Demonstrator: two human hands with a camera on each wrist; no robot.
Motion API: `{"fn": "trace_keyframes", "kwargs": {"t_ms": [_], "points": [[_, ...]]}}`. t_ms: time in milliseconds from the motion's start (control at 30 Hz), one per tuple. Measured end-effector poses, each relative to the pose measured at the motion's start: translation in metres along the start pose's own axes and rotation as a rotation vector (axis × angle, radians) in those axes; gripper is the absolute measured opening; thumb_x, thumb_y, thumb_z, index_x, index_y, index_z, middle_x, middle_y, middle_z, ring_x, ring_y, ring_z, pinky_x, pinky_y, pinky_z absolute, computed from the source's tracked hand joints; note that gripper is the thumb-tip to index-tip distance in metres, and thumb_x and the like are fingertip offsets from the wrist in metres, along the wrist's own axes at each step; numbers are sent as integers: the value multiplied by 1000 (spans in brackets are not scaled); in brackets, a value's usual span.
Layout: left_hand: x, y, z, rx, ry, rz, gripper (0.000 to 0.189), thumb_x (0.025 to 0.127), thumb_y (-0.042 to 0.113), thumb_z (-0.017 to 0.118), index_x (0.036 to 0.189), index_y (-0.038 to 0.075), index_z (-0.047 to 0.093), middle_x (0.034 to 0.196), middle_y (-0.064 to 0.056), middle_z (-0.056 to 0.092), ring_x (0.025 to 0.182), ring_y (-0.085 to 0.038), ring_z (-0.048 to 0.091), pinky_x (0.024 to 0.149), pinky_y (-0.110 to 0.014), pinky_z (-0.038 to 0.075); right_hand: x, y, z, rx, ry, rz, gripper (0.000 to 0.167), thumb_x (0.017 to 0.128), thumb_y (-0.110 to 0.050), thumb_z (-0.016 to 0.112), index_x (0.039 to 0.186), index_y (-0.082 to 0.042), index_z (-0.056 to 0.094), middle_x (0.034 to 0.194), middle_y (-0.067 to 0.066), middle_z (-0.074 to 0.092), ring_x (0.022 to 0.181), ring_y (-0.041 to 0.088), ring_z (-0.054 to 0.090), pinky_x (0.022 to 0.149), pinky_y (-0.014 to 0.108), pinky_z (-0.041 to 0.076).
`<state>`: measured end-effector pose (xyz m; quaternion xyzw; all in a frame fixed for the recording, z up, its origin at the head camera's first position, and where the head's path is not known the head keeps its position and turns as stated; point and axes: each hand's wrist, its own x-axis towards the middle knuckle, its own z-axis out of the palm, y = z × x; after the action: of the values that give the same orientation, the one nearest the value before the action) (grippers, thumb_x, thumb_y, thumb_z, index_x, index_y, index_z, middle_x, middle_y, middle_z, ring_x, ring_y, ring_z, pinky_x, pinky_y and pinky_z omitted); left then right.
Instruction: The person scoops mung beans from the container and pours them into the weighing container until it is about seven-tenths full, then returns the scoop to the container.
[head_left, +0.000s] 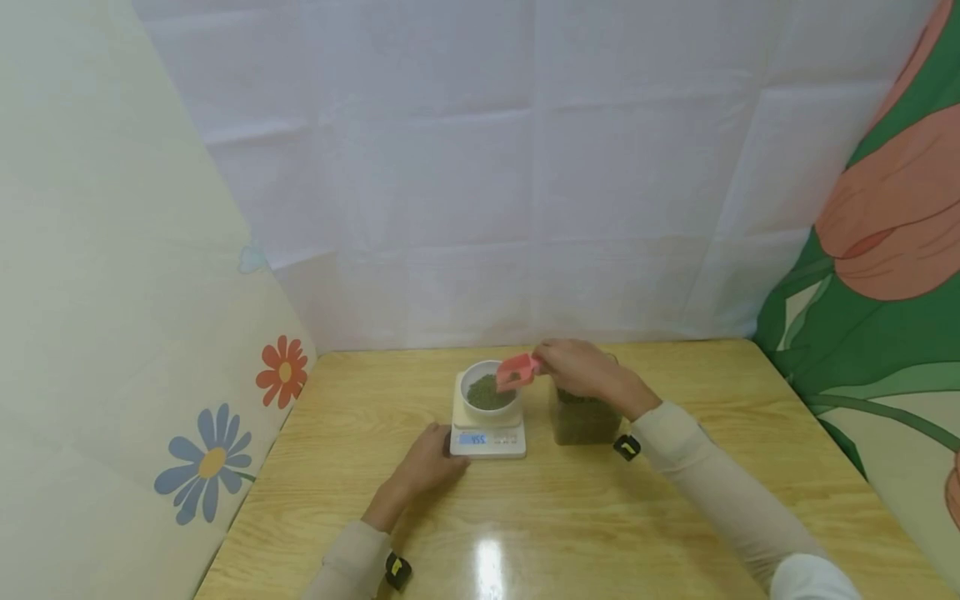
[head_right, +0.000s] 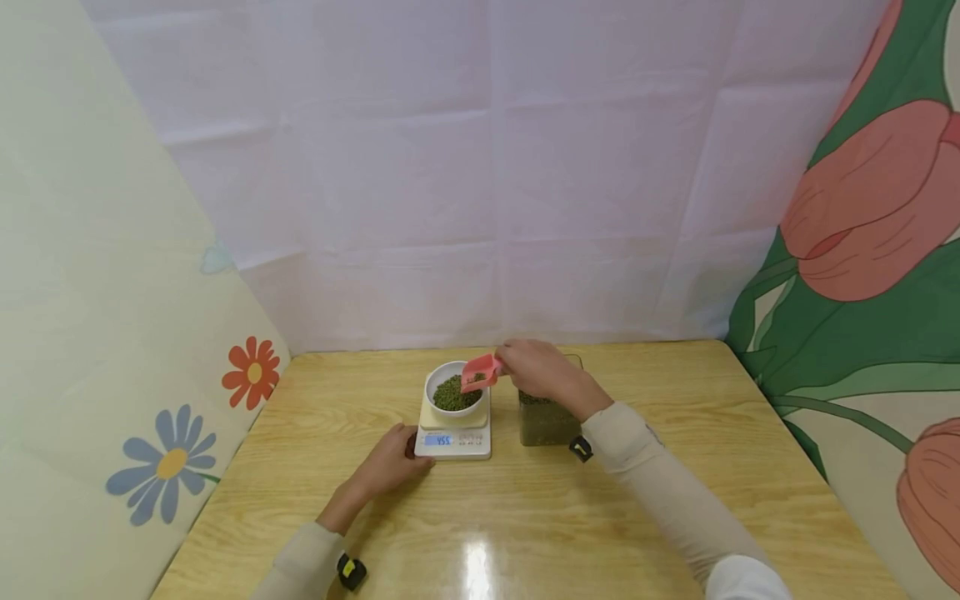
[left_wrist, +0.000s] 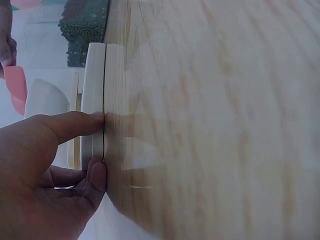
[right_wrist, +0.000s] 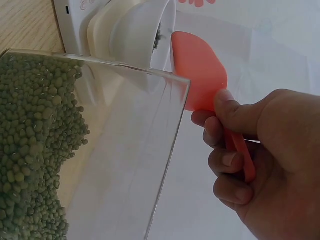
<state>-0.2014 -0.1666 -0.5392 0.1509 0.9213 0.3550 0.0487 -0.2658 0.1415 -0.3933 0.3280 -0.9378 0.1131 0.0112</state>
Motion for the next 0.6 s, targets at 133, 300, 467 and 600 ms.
{"fn": "trace_keyframes", "kwargs": {"t_ms": [133,300,467,600], "points": [[0,1,0,-3,-1,5,46,90,20,84,129,1,70,112,-11,68,104,-22,58,103,-53,56,0,0,0,-16,7,-7,25,105,-16,66,125,-3,73,119,11,76,108,29,73,97,45,62],[0,1,0,-17,-3,0,45,89,19,84,128,0,70,112,-11,67,104,-22,58,103,-53,56,0,-1,-2,-27,8,-11,23,105,-15,67,124,-4,74,118,11,76,107,29,73,96,45,62],[-1,1,0,-20,-4,-4,45,89,20,84,127,1,70,112,-10,67,103,-22,58,103,-53,56,0,-1,-3,-33,5,-12,21,104,-14,68,121,-4,74,116,11,76,105,28,74,94,44,63],[-1,1,0,-10,-5,-3,45,89,20,84,127,1,70,112,-10,67,103,-22,58,102,-53,57,0,-1,-2,-52,4,-12,20,103,-15,69,120,-5,75,114,9,76,103,26,73,93,43,63]]}}
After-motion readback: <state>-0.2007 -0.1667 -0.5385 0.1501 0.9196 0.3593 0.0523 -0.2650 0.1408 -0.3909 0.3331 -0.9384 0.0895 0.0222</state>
